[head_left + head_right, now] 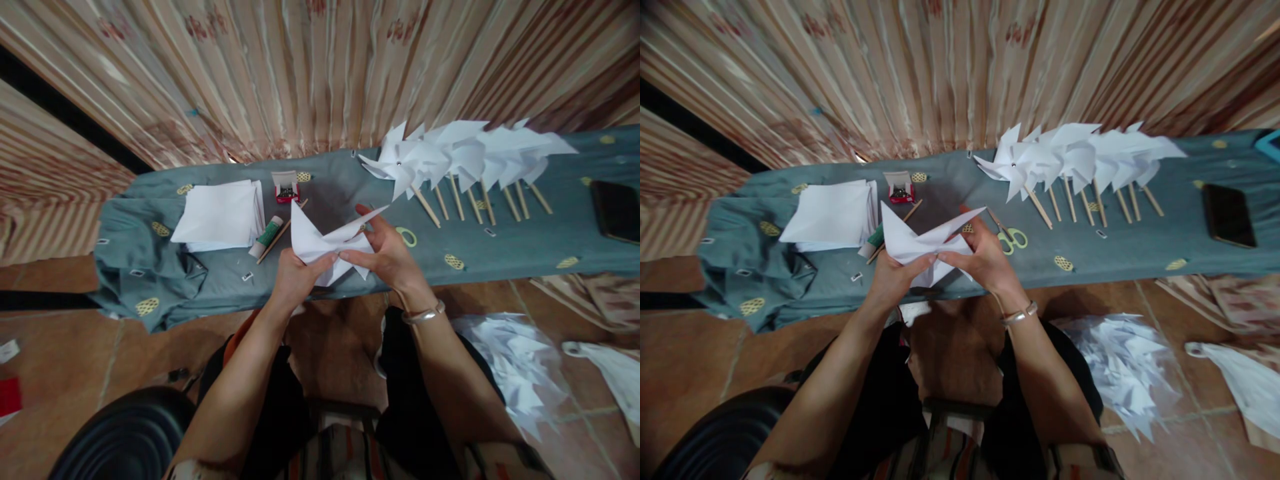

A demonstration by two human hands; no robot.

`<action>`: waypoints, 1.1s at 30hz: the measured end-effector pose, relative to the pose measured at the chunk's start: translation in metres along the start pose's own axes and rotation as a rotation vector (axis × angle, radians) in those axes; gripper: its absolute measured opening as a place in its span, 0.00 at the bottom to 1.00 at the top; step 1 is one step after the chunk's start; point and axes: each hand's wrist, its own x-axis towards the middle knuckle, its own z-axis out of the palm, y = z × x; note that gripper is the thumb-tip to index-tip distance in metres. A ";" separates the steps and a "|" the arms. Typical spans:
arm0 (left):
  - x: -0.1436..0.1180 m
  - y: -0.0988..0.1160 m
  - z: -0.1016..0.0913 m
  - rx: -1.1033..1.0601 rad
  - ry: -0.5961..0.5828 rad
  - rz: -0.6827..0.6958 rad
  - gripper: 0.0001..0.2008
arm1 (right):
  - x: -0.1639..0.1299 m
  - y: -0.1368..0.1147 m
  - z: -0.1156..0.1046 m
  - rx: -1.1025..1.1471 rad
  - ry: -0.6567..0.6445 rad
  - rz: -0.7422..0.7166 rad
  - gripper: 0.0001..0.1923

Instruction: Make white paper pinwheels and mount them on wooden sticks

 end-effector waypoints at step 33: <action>0.006 -0.009 0.000 0.169 0.125 0.073 0.13 | 0.004 0.011 0.018 -0.071 0.217 -0.051 0.38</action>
